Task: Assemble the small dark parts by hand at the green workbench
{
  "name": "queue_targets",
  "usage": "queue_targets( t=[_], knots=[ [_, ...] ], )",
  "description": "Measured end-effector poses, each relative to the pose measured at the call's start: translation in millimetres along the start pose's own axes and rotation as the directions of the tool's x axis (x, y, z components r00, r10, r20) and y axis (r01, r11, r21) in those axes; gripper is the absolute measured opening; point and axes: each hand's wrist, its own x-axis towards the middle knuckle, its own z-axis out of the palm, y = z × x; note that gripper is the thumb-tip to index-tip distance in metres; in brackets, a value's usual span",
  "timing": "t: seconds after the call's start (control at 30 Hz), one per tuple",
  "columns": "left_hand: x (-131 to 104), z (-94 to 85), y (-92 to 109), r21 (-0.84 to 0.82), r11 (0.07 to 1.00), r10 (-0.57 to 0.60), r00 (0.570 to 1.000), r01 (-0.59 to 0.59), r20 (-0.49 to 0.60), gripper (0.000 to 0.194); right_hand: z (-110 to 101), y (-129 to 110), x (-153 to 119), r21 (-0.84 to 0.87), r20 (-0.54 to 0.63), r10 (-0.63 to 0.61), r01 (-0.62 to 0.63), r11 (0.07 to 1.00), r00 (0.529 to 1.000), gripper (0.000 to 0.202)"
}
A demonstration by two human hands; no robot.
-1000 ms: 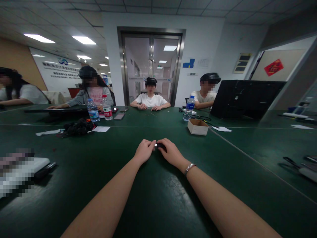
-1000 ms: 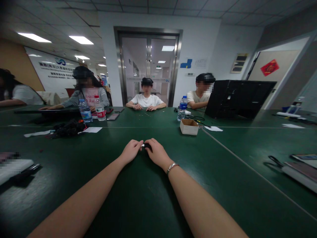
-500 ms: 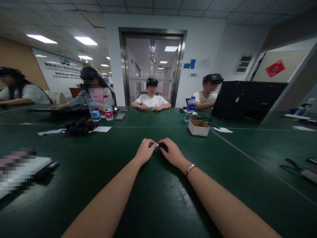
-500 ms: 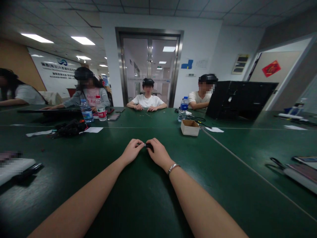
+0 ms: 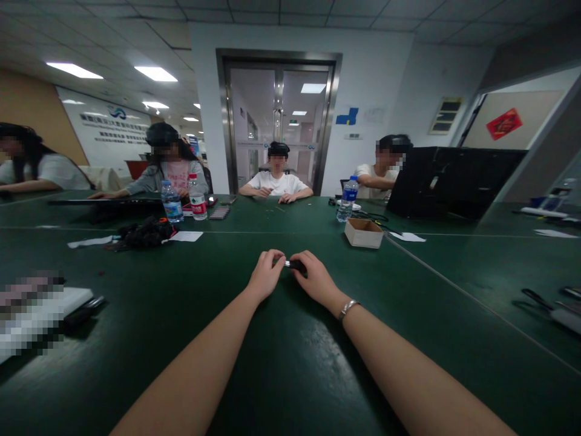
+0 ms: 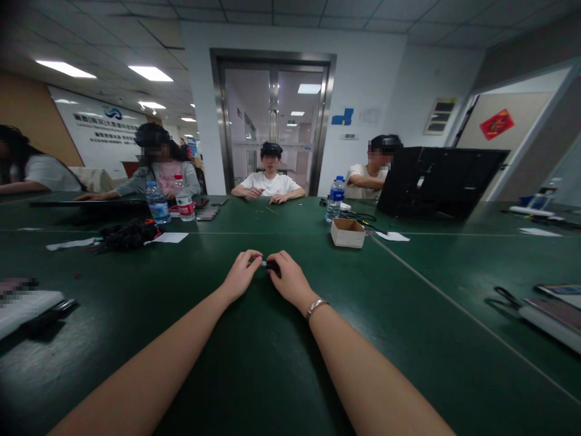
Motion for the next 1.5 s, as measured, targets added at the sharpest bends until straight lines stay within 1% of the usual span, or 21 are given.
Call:
queue_targets(
  t=[0.07,0.17,0.23,0.33,0.43,0.53,0.63,0.77,0.87,0.97,1.0,1.07,1.2,1.37,1.5],
  knots=[
    [1,-0.1,-2,-0.069,0.997,0.024,0.999,-0.021,0.038,0.023,0,1,0,0.001,-0.009,0.01,-0.01,1.0,1.0,0.021],
    [2,0.3,-6,-0.072,0.997,0.035,0.997,-0.03,0.063,0.02,0,2,0,0.007,-0.009,0.012,-0.012,1.0,1.0,0.02],
    [3,0.9,-7,-0.033,0.999,0.029,0.999,-0.027,0.042,0.025,1,1,0,0.011,-0.008,0.003,-0.003,1.0,1.0,0.021],
    [4,1.1,-7,0.056,0.998,0.009,1.0,-0.01,0.016,0.038,2,0,0,0.004,0.003,-0.01,0.01,1.0,1.0,0.02],
    [3,-0.2,-3,0.117,0.993,0.024,1.0,-0.025,0.01,0.047,2,-2,0,-0.004,0.015,-0.012,0.012,1.0,1.0,0.02],
    [1,-1.6,1,0.134,0.99,0.037,0.999,-0.036,-0.006,0.052,1,-5,0,-0.003,0.023,-0.01,0.011,1.0,1.0,0.022],
    [1,-1.7,3,0.143,0.99,0.022,1.0,-0.021,-0.011,0.055,0,-5,0,-0.001,0.034,-0.015,0.015,1.0,0.999,0.023],
    [2,0.0,0,0.156,0.988,-0.009,0.999,0.004,0.034,0.056,1,-3,-1,-0.007,0.02,-0.017,0.017,1.0,1.0,0.022],
    [1,0.8,-1,0.092,0.996,-0.017,0.999,0.012,0.05,0.049,1,-2,-1,-0.001,0.007,-0.012,0.012,1.0,1.0,0.021],
    [0,0.3,0,-0.078,0.996,0.038,0.997,-0.032,0.068,0.027,0,-2,0,0.008,-0.006,-0.006,0.006,1.0,1.0,0.021],
    [0,0.0,1,-0.131,0.99,0.058,0.995,-0.047,0.079,0.023,0,-2,0,0.011,-0.015,-0.005,0.005,1.0,1.0,0.021],
    [0,-0.1,1,-0.192,0.979,0.085,0.992,-0.066,0.092,0.022,0,-2,0,0.016,-0.034,-0.004,0.005,1.0,0.999,0.021],
    [1,2.1,-3,-0.212,0.975,0.093,0.991,-0.071,0.1,0.018,0,-1,0,0.018,-0.037,-0.007,0.008,1.0,0.999,0.021],
    [4,5.3,-9,-0.223,0.974,0.068,0.994,-0.046,0.089,0.021,0,-2,0,0.016,-0.027,-0.005,0.005,1.0,1.0,0.02],
    [3,4.0,-6,-0.198,0.98,0.046,0.995,-0.027,0.094,0.025,0,-3,0,0.014,-0.026,-0.01,0.011,1.0,1.0,0.02]
  ],
)
